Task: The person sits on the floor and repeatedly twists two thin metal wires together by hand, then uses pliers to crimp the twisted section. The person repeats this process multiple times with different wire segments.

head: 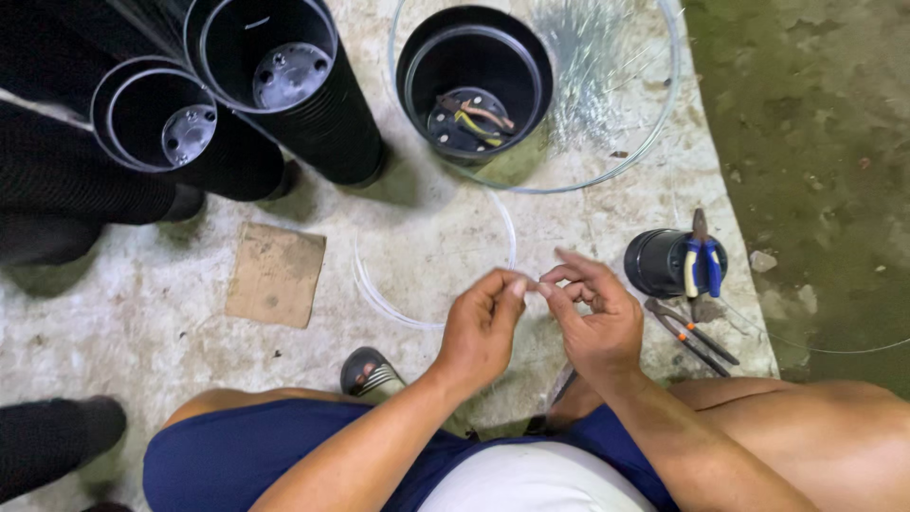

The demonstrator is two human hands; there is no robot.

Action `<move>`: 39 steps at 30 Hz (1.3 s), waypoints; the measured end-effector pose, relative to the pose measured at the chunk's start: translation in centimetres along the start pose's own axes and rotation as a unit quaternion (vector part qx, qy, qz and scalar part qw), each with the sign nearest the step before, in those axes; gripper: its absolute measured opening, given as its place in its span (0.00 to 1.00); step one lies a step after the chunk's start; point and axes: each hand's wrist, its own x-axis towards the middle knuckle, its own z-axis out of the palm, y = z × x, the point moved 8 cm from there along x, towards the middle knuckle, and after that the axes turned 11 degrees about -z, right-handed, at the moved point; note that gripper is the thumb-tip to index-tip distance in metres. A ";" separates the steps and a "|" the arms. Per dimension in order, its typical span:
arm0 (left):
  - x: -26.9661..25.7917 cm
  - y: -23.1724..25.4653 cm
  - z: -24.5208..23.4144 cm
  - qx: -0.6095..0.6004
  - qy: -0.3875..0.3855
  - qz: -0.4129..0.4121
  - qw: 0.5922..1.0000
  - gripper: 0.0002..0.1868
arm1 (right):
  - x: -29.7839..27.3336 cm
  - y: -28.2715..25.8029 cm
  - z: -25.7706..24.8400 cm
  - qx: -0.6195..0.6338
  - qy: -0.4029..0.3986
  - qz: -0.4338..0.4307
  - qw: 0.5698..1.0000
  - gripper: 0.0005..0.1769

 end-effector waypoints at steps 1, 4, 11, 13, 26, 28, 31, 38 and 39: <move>0.4 0.1 -0.4 -0.006 0.016 0.012 1.000 0.12 | -0.2 0.2 0.3 0.029 -0.003 0.019 0.999 0.24; 1.7 0.1 -2.6 -0.064 0.088 0.019 0.994 0.12 | -1.1 -1.0 2.8 -0.041 -0.135 -0.042 0.989 0.12; 2.1 0.2 -3.6 -0.196 0.096 0.001 0.976 0.11 | -3.2 0.6 5.0 -0.087 -0.200 0.042 0.975 0.14; 2.1 0.3 -3.6 -0.195 0.091 -0.002 0.977 0.11 | -3.5 1.4 4.7 -0.099 -0.183 0.070 0.976 0.11; 2.0 2.9 -4.9 -0.221 0.003 0.015 0.975 0.11 | -2.5 3.9 4.0 -0.054 -0.250 0.155 0.954 0.05; 1.5 4.3 -5.7 -0.229 -0.024 0.026 0.973 0.11 | -1.2 2.1 3.5 -0.097 -0.277 0.086 0.952 0.04; 0.2 6.8 -7.2 -0.237 -0.062 0.050 0.968 0.10 | 0.9 -2.2 2.2 -0.111 -0.272 -0.083 0.952 0.04; -2.3 10.9 -9.6 -0.237 -0.055 0.099 0.965 0.07 | 2.8 -7.2 -0.7 -0.161 -0.229 -0.229 0.932 0.09; -2.6 11.2 -9.8 -0.231 -0.051 0.106 0.966 0.07 | 2.8 -7.5 -1.0 -0.167 -0.224 -0.229 0.933 0.09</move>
